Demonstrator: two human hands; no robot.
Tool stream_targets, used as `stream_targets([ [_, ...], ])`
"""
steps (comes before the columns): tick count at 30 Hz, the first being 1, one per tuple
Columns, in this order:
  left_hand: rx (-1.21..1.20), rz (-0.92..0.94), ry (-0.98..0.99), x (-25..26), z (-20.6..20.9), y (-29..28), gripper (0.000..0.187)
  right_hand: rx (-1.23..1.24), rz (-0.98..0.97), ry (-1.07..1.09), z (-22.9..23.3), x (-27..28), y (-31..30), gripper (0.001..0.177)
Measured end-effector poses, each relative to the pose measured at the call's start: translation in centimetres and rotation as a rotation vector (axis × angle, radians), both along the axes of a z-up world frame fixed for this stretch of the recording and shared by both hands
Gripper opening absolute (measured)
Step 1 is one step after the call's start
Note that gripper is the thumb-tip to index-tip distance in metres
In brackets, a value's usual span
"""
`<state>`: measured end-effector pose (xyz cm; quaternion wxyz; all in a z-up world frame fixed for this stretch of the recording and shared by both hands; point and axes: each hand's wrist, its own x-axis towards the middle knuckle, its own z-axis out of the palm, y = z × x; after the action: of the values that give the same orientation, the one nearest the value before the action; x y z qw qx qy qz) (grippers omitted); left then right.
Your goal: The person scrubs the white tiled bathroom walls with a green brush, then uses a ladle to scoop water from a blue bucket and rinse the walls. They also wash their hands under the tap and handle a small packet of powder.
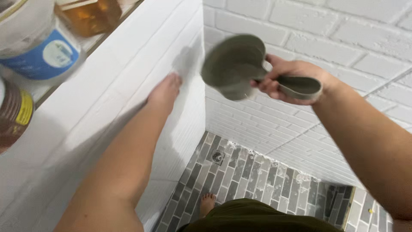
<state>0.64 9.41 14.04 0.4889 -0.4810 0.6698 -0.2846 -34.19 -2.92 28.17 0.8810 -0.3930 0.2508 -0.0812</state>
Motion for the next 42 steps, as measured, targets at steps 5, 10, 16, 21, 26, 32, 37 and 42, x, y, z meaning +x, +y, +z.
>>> stream_targets([
  [5, 0.081, 0.051, -0.029, -1.6, -1.9, 4.6, 0.070, -0.227, -0.030, 0.629, -0.9, 1.6, 2.2, 0.104],
  [10, 0.252, 0.136, 0.028, -1.9, -4.0, 5.6, 0.072, -0.294, 0.108, 0.552, -0.8, 5.2, 6.1, 0.106],
  [16, 0.025, 0.157, -0.084, -2.8, -1.1, 5.7, 0.067, -0.050, 0.079, 0.178, -2.8, 4.8, 4.9, 0.094],
  [21, 0.055, 0.157, -0.077, -3.8, 2.4, 5.4, 0.118, 0.146, 0.040, 0.073, -6.0, -1.7, 1.5, 0.094],
  [26, 0.103, 0.077, -0.091, -3.0, -1.3, 2.6, 0.080, 0.006, -0.207, 0.630, -6.5, -5.9, 2.3, 0.099],
  [32, 0.262, 0.051, -0.147, -3.3, -2.4, -1.5, 0.078, -0.356, 0.053, 0.871, -3.9, 1.3, 4.7, 0.095],
  [37, 0.157, 0.047, -0.017, -1.4, -7.3, -7.7, 0.074, -0.201, -0.096, 0.567, -2.8, 5.4, 2.5, 0.092],
  [42, -0.056, 0.061, 0.154, -0.2, -13.7, -14.7, 0.077, -0.023, -0.232, 0.233, -6.1, 0.6, 0.3, 0.091],
])
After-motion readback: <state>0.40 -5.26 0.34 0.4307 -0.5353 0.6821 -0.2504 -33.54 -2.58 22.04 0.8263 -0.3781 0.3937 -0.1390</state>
